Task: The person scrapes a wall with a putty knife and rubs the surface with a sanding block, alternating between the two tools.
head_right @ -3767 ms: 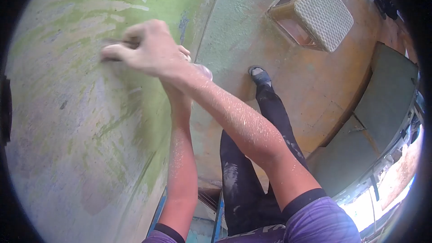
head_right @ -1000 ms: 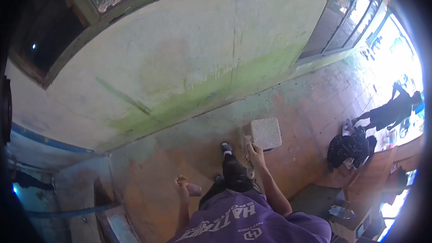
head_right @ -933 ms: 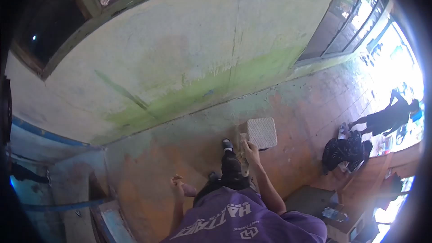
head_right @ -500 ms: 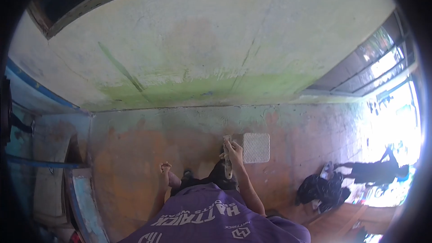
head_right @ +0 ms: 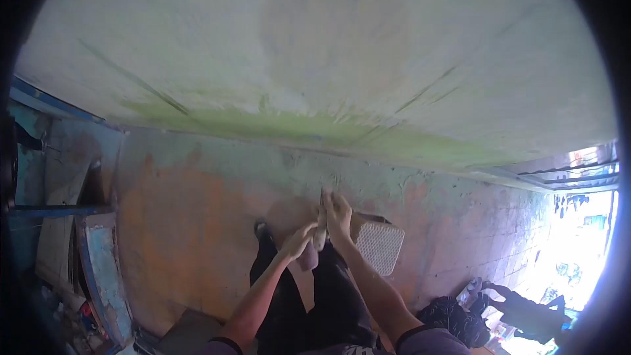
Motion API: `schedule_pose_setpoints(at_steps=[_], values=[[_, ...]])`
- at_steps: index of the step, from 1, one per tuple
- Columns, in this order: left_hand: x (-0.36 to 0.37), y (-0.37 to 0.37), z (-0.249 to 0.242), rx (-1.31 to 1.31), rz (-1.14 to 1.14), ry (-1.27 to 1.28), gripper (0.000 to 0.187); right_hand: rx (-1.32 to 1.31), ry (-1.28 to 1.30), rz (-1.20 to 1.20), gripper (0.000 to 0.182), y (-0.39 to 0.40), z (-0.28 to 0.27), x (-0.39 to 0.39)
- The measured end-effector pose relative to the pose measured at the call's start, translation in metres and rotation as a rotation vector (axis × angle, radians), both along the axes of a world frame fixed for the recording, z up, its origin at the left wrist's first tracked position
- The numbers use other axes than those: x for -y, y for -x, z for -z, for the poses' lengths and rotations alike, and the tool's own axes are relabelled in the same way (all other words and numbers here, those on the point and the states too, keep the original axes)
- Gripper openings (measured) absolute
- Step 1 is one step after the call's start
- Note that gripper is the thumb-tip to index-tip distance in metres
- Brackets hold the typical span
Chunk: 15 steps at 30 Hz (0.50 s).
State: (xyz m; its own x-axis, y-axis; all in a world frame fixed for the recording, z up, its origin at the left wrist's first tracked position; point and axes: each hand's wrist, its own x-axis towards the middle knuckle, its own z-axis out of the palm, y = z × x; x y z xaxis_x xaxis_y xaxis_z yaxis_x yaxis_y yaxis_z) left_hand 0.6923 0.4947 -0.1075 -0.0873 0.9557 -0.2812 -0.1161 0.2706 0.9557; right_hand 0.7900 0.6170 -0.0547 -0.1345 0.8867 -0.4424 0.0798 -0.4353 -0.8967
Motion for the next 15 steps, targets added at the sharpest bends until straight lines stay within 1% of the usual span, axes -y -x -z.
schedule_pose_setpoints(at_steps=[2,3,4,6,8,10,12,14,15], values=[[-0.011,-0.015,0.125,0.317,-0.077,0.091,0.040,-0.050,-0.063,-0.004,0.027,0.017,0.056,-0.029],[-0.025,-0.007,0.120,0.289,-0.078,0.082,0.039,-0.098,-0.072,0.025,0.027,0.031,0.075,-0.043],[-0.049,0.006,0.105,0.264,-0.082,0.073,0.038,-0.143,-0.083,0.051,0.027,0.046,0.086,-0.057],[-0.078,0.036,0.134,0.145,0.090,0.129,0.040,-0.133,-0.052,0.033,0.028,0.068,0.116,-0.084],[-0.104,0.063,0.091,-0.380,0.042,0.200,0.043,-0.091,-0.057,-0.054,0.026,0.088,0.133,-0.108],[-0.125,0.081,0.128,-0.500,0.048,0.195,0.043,-0.103,-0.195,-0.097,0.028,0.110,0.148,-0.128],[-0.142,0.103,0.161,-0.501,0.059,0.185,0.037,0.034,-0.272,-0.130,0.030,0.124,0.152,-0.146],[-0.157,0.119,0.168,-0.524,0.064,0.126,0.035,0.071,-0.300,-0.067,0.030,0.139,0.153,-0.157],[-0.164,0.124,0.164,-0.534,0.066,0.093,0.033,0.091,-0.317,-0.034,0.030,0.144,0.150,-0.163]])
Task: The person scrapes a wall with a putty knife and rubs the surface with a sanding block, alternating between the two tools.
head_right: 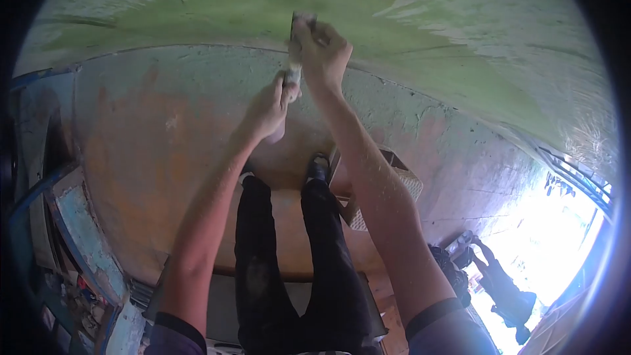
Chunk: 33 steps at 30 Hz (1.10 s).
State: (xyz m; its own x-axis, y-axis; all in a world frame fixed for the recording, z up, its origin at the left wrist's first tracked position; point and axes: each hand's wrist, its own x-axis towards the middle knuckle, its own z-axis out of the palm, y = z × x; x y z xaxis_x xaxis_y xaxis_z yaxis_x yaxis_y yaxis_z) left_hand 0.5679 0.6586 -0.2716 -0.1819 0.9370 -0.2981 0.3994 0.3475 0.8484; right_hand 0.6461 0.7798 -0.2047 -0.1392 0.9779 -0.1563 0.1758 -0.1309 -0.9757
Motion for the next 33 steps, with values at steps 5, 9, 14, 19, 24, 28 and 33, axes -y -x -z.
schedule_pose_setpoints(at_steps=[5,9,14,19,24,28,33], values=[[-0.044,0.014,-0.053,-0.093,-0.040,-0.068,0.029,-0.138,-0.143,0.107,0.027,0.021,-0.056,-0.024],[-0.054,-0.001,-0.046,-0.136,-0.069,-0.108,0.027,-0.187,-0.160,0.115,0.027,0.015,-0.052,-0.028],[-0.044,0.001,-0.026,-0.080,-0.067,-0.082,0.026,-0.019,-0.122,0.119,0.029,0.012,-0.035,-0.029],[-0.045,0.002,-0.041,-0.076,-0.085,-0.112,0.025,-0.290,-0.097,0.154,0.029,0.016,-0.053,-0.027],[-0.042,-0.001,-0.028,-0.048,-0.122,-0.142,0.026,-0.138,-0.098,0.170,0.028,0.013,-0.040,-0.030],[-0.046,0.003,-0.062,-0.097,-0.134,-0.140,0.026,-0.232,-0.119,0.174,0.029,0.016,-0.064,-0.030],[-0.031,-0.003,0.000,-0.099,-0.124,-0.071,0.026,0.025,-0.007,0.153,0.030,0.008,-0.018,-0.027]])
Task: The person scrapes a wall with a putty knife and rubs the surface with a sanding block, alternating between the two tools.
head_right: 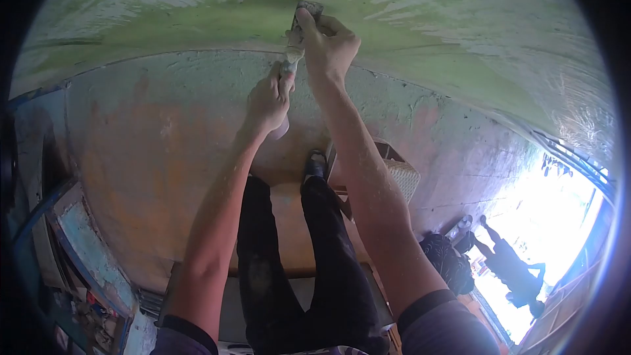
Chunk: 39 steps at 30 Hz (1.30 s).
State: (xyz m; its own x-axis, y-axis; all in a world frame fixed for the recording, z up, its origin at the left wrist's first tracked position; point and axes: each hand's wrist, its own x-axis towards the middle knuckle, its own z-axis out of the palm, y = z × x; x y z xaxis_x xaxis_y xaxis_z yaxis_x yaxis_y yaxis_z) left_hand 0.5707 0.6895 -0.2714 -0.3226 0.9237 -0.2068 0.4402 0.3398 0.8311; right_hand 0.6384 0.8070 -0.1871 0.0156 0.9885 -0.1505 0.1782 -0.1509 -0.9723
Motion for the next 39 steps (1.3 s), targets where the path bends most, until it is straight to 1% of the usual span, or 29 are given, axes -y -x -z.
schedule_pose_setpoints(at_steps=[1,2,3,4,6,7,8,9,11,13,14,15,17,18,21,24,27,28,30,31,33,35,36,38,39], values=[[-0.003,0.004,-0.016,0.002,-0.021,-0.020,0.026,0.008,0.029,-0.017,0.028,0.005,-0.011,0.002],[-0.005,0.007,-0.031,0.007,-0.040,-0.035,0.027,-0.050,-0.016,-0.021,0.028,0.010,-0.021,0.000],[-0.003,0.006,-0.039,0.018,-0.056,-0.040,0.027,-0.102,-0.052,-0.021,0.029,0.017,-0.035,0.000],[-0.002,0.004,-0.033,0.038,-0.060,-0.036,0.028,-0.152,-0.085,-0.022,0.030,0.019,-0.039,0.003],[-0.013,0.007,-0.027,0.066,-0.078,-0.053,0.029,-0.064,-0.120,0.008,0.035,0.017,-0.005,-0.002],[-0.010,0.006,-0.016,0.066,-0.074,-0.009,0.031,-0.025,-0.147,0.018,0.038,0.015,0.013,-0.003],[-0.003,0.002,0.007,0.066,-0.070,0.034,0.032,0.161,-0.062,0.014,0.040,0.010,0.025,0.000],[0.000,0.001,0.001,0.070,-0.062,0.086,0.035,0.157,-0.066,0.017,0.039,0.011,0.017,0.003],[0.002,0.001,-0.005,0.083,-0.071,0.037,0.036,0.145,-0.077,0.023,0.038,0.013,0.007,0.003],[0.000,0.002,-0.027,0.092,-0.074,0.026,0.037,-0.072,-0.081,0.009,0.036,0.021,-0.024,0.003],[-0.004,0.006,-0.038,0.088,-0.078,0.031,0.038,-0.179,-0.078,0.004,0.034,0.023,-0.030,0.006],[-0.010,0.009,-0.041,0.079,-0.085,0.023,0.038,-0.130,-0.088,0.000,0.035,0.020,-0.016,0.006],[-0.007,0.003,-0.007,0.059,-0.086,0.078,0.038,-0.040,-0.131,-0.011,0.036,0.016,0.011,-0.003],[-0.009,0.005,-0.006,0.045,-0.090,0.102,0.038,0.062,0.003,-0.021,0.034,0.018,-0.002,0.006],[0.000,0.003,-0.005,0.108,-0.097,0.017,0.037,0.185,-0.013,-0.047,0.034,0.019,-0.012,0.004],[-0.008,0.009,-0.039,0.115,-0.128,-0.070,0.026,-0.134,-0.118,-0.006,0.037,0.027,-0.032,0.004],[-0.011,0.003,-0.011,0.044,-0.107,0.027,0.026,0.029,-0.138,0.040,0.036,0.019,0.007,0.003],[-0.010,0.001,-0.006,0.024,-0.067,0.050,0.029,0.021,-0.147,0.057,0.032,0.010,0.031,0.001],[-0.004,-0.006,-0.002,-0.014,0.006,0.102,0.035,-0.142,-0.066,0.093,0.030,-0.003,0.019,-0.001],[-0.013,-0.005,-0.022,-0.022,0.008,0.075,0.035,-0.223,-0.030,0.111,0.028,-0.007,0.003,-0.001],[-0.022,-0.011,-0.052,-0.029,0.011,0.051,0.034,-0.292,-0.054,0.086,0.029,-0.015,-0.023,-0.008],[-0.030,-0.022,-0.045,-0.015,-0.010,-0.025,0.032,-0.345,-0.098,0.058,0.030,-0.019,-0.037,-0.010],[-0.035,-0.024,-0.043,-0.013,-0.027,-0.072,0.031,-0.341,-0.095,0.051,0.029,-0.020,-0.028,-0.010],[-0.027,-0.036,-0.012,-0.020,-0.039,-0.018,0.030,-0.176,0.019,0.053,0.027,-0.028,-0.002,-0.011],[-0.024,-0.040,-0.016,-0.019,-0.041,0.017,0.030,-0.089,0.083,0.060,0.026,-0.028,-0.004,-0.009]])
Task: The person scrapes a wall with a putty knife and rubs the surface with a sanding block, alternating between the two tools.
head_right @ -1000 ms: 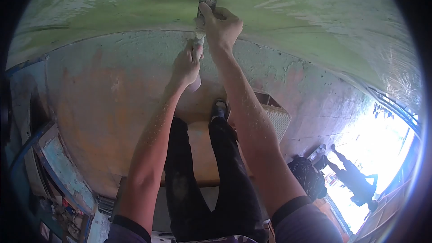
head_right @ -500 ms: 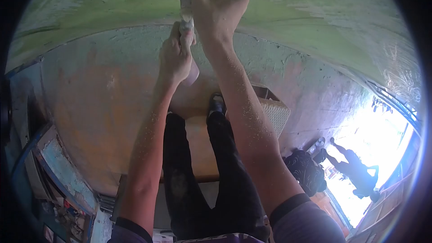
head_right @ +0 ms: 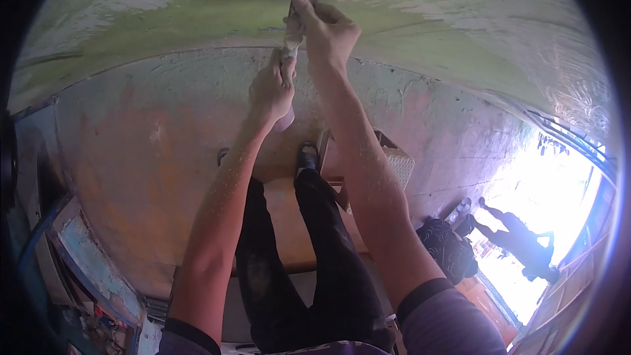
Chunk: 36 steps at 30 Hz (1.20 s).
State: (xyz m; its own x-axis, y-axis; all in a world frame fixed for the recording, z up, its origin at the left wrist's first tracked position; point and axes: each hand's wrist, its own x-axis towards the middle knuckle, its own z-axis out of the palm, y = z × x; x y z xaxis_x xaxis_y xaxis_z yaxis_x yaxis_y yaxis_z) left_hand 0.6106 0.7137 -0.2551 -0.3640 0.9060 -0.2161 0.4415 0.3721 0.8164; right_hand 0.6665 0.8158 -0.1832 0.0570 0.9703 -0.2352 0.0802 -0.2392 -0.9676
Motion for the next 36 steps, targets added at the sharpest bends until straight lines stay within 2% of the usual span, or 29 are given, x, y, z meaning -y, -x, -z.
schedule_pose_setpoints(at_steps=[2,4,6,7,9,10,11,12,15,18,19,20,23,26,27,30,32,34,36], values=[[0.002,-0.003,-0.004,0.009,0.002,-0.022,0.030,-0.073,-0.041,-0.011,0.028,-0.003,-0.003,-0.005],[-0.003,0.002,-0.027,0.004,0.003,-0.006,0.033,-0.189,-0.116,-0.078,0.031,-0.002,-0.032,-0.006],[-0.007,0.007,-0.050,-0.013,-0.002,0.045,0.037,-0.212,-0.098,-0.052,0.031,-0.005,-0.026,-0.003],[-0.003,0.002,-0.036,-0.021,-0.001,0.062,0.037,-0.224,-0.101,-0.043,0.032,-0.004,-0.026,-0.005],[0.004,-0.007,0.002,-0.047,-0.008,0.082,0.037,-0.038,-0.067,0.077,0.028,-0.011,0.033,-0.010],[0.004,-0.009,0.000,-0.036,0.023,0.102,0.035,0.060,-0.043,0.140,0.026,-0.017,0.055,-0.009],[0.007,-0.012,-0.002,-0.024,0.058,0.128,0.034,0.086,0.003,0.123,0.027,-0.022,0.040,-0.006],[0.005,-0.012,-0.001,-0.021,0.087,0.147,0.033,-0.014,-0.036,0.094,0.027,-0.023,0.022,-0.008],[-0.007,-0.013,-0.045,-0.029,0.060,0.038,0.032,-0.224,-0.159,0.021,0.027,-0.028,-0.022,-0.009],[-0.018,-0.022,-0.027,-0.079,0.033,-0.017,0.031,-0.275,-0.169,0.045,0.028,-0.028,-0.016,-0.008],[-0.015,-0.025,-0.015,-0.049,0.037,0.004,0.030,-0.086,-0.145,0.042,0.030,-0.037,0.016,-0.016],[-0.008,-0.028,0.004,-0.019,0.040,0.025,0.029,-0.054,-0.138,0.045,0.029,-0.039,0.028,-0.019],[-0.012,-0.030,-0.016,-0.028,0.028,0.001,0.029,-0.012,-0.102,0.009,0.028,-0.043,0.009,-0.018],[-0.022,-0.028,-0.047,-0.054,0.016,-0.045,0.029,-0.216,-0.197,0.050,0.033,-0.039,-0.048,-0.017],[-0.026,-0.028,-0.053,-0.060,0.017,-0.068,0.028,-0.338,-0.204,0.014,0.035,-0.040,-0.034,-0.020],[-0.012,-0.038,-0.010,-0.083,0.013,0.034,0.028,-0.054,-0.020,0.033,0.031,-0.046,0.006,-0.015],[-0.007,-0.037,-0.015,-0.043,0.037,0.077,0.028,-0.092,0.021,0.001,0.032,-0.052,0.017,-0.019],[-0.011,-0.035,-0.027,-0.024,0.033,0.056,0.029,-0.133,0.054,-0.067,0.030,-0.049,-0.032,-0.019],[-0.017,-0.034,-0.057,-0.014,0.017,-0.006,0.031,-0.275,-0.006,-0.032,0.031,-0.051,-0.037,-0.020]])
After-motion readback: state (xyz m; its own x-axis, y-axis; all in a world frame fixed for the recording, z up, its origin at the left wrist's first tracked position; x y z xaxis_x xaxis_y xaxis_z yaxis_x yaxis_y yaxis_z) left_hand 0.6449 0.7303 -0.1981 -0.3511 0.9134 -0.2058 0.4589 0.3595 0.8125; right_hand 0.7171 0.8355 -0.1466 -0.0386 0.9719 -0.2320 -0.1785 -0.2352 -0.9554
